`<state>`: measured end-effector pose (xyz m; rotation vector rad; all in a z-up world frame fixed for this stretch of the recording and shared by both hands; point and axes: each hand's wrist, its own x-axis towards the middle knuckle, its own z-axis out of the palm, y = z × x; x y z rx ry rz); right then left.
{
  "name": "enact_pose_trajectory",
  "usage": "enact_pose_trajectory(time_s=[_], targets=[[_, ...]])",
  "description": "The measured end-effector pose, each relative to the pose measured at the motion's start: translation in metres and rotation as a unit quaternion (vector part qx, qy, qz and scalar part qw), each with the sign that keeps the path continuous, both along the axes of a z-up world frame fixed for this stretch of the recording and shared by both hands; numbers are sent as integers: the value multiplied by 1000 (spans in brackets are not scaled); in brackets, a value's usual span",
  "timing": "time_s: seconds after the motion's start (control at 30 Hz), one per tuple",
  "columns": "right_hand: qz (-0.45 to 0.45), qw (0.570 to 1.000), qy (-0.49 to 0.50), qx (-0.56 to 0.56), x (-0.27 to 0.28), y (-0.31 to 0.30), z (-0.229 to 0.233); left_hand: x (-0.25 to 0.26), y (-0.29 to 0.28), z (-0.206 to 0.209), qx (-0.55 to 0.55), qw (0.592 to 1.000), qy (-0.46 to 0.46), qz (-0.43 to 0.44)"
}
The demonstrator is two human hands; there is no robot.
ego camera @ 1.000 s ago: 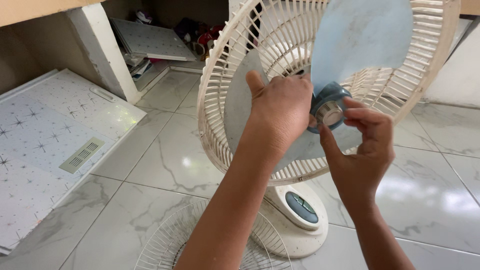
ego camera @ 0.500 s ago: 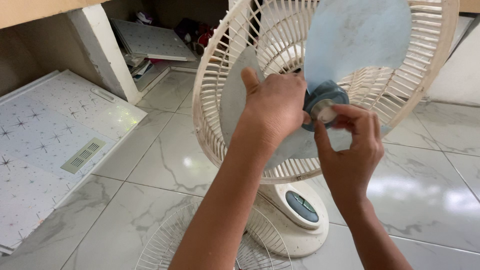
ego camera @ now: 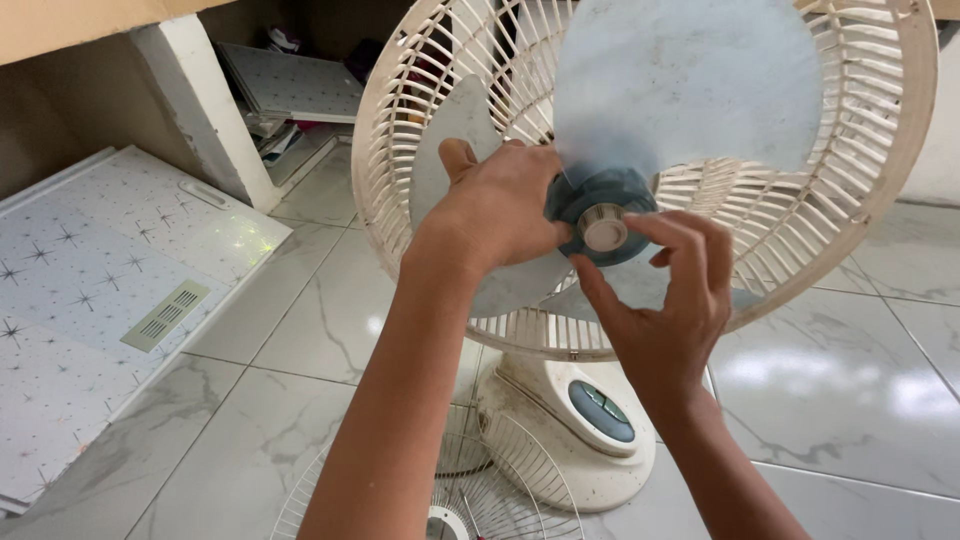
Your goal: The person assembles a standing fan by first securing the fan blades to the motor hub with a central cap. Then, the person attaches the front wire cage to the fan base, using a screwdriver to tighten the screws and secure the cage in place.
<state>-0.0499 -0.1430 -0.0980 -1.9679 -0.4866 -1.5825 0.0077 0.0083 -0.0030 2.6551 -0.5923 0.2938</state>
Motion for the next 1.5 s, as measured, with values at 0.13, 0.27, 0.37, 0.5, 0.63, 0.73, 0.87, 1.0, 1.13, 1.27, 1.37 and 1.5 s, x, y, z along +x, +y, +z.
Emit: enact_pose_trajectory(time_s=[0.13, 0.27, 0.37, 0.5, 0.63, 0.73, 0.87, 1.0, 1.13, 1.27, 1.37, 1.5], targets=[[-4, 998, 7, -57, 3, 0, -3, -3, 1, -2, 4, 1000, 17, 10], [3, 999, -8, -52, 5, -3, -6, -4, 3, -2, 11, 1000, 11, 3], [-16, 1000, 6, -22, 6, -4, -9, -2, 1, -4, 27, 1000, -7, 1], [-69, 991, 1, -113, 5, -3, -10, 1, 1, -5, 2, 1000, -14, 3], [-26, 1000, 5, -14, 7, -3, -10, 0, 0, -5, 26, 1000, -1, 2], [-40, 998, 33, -31, 7, -2, -14, -5, 0, -3, 22, 1000, 11, 8], [-46, 997, 4, -69, 3, -6, -14, -8, 2, -1, -9, 1000, -13, -12], [-40, 998, 40, 4, 6, -4, -12, -7, -1, -4, 21, 1000, -11, -8], [-103, 990, -13, -99, 8, -8, -8, -4, -1, -6, 13, 1000, -24, -7], [-68, 995, -23, -74, 7, -12, -8, -6, 0, -3, 21, 1000, 17, 6], [-23, 999, 8, -27, 9, -8, -14, -9, -2, -3, 12, 1000, 7, 4], [7, 999, 44, 8, 17, -10, -13, -5, -6, -7, 23, 1000, 11, 18]])
